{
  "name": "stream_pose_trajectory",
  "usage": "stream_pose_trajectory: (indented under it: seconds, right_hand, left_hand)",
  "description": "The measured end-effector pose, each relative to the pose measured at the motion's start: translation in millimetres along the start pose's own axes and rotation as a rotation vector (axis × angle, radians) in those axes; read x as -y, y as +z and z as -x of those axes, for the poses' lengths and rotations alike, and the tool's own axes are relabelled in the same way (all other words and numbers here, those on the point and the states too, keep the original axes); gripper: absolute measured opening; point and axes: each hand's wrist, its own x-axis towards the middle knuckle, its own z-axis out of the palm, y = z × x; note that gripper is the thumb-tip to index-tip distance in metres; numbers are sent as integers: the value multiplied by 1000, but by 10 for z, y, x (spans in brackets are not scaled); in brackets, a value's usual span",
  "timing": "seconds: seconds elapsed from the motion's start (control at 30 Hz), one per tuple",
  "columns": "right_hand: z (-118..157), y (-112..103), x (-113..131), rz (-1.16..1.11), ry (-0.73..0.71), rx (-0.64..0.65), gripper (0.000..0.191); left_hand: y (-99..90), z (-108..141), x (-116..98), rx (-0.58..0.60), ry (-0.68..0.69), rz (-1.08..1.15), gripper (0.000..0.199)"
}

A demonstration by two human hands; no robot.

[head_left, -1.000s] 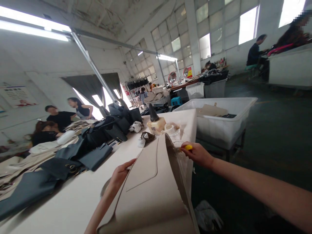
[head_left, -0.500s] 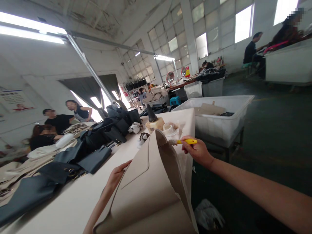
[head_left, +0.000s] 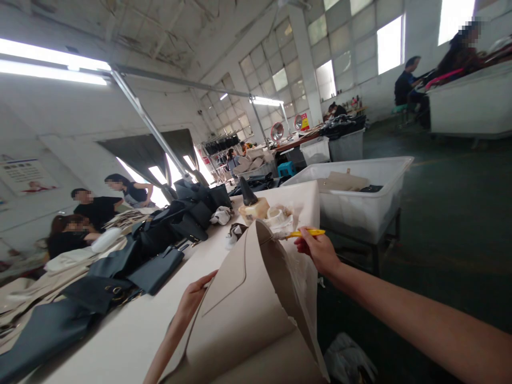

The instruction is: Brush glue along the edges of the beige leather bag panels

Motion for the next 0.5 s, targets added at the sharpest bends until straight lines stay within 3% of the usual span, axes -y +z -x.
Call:
stream_pose_trajectory:
  seconds: [0.2, 0.37, 0.5]
  right_hand:
    - [117, -209, 0, 488, -377, 234, 38]
    - [253, -353, 104, 602, -503, 280, 33]
    - [247, -302, 151, 720, -580, 371, 32]
  left_hand:
    - [-48, -43, 90, 10, 6, 22, 52]
    - [-53, -47, 96, 5, -33, 99, 52]
    - [-30, -14, 40, 0, -5, 52, 48]
